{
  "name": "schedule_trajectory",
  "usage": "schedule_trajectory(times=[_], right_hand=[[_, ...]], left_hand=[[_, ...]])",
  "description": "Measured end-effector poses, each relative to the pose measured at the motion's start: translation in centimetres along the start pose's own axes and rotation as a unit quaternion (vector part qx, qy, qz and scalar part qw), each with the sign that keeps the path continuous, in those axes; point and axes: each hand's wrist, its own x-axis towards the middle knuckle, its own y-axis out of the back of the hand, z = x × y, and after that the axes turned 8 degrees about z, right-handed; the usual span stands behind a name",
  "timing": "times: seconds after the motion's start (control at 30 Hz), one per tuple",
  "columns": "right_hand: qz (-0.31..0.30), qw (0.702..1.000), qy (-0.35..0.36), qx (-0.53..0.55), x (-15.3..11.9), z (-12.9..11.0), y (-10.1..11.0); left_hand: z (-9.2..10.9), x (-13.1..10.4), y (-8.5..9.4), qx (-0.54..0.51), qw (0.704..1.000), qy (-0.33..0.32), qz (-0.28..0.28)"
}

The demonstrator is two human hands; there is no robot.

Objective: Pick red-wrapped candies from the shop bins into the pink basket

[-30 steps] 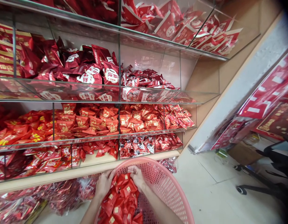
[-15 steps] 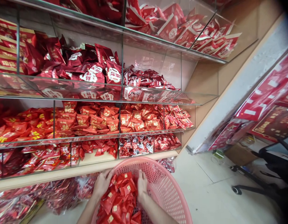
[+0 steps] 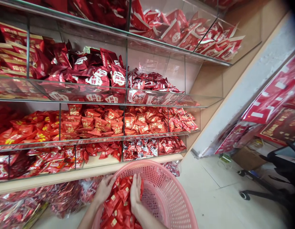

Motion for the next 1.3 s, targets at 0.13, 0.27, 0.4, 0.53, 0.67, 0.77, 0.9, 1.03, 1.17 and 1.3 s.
schedule_trajectory(times=[0.13, 0.27, 0.4, 0.53, 0.67, 0.77, 0.9, 1.03, 1.17, 1.3], right_hand=[[-0.013, 1.0, 0.004, 0.014, -0.1, -1.8, 2.5], [-0.012, 0.999, 0.037, 0.005, 0.3, -3.6, 6.7], [0.045, 0.993, 0.083, -0.067, 0.4, -4.8, 11.6], [0.023, 0.92, 0.346, -0.182, 0.0, -6.7, 16.8], [0.125, 0.85, 0.382, -0.34, 1.9, -7.2, 21.5], [0.071, 0.875, 0.271, -0.396, 3.7, -6.3, 23.3], [0.026, 0.876, 0.231, -0.422, 3.9, -5.5, 23.5], [0.011, 0.882, 0.217, -0.418, 2.7, -5.4, 22.7], [0.006, 0.881, 0.214, -0.423, 1.6, -5.3, 21.8], [0.01, 0.869, 0.208, -0.449, 0.5, -5.5, 20.9]], left_hand=[[-0.2, 0.0, 0.1, 0.004, 1.0, 0.006, 0.005], [-0.2, 0.0, 0.1, 0.01, 0.999, 0.028, 0.017], [0.1, -0.5, 0.4, 0.025, 0.999, 0.029, 0.014], [0.0, -0.9, 0.5, 0.032, 0.999, 0.01, 0.007], [0.1, -1.0, 0.5, 0.048, 0.999, 0.014, 0.012], [0.6, -1.2, 0.8, 0.045, 0.999, 0.017, 0.011], [0.9, -1.8, 1.6, 0.037, 0.999, 0.015, 0.006], [0.3, -2.7, 2.7, 0.056, 0.998, 0.013, 0.01], [-0.1, -3.2, 4.1, 0.099, 0.995, 0.019, 0.012], [1.0, -2.7, 4.8, 0.186, 0.982, 0.027, -0.006]])
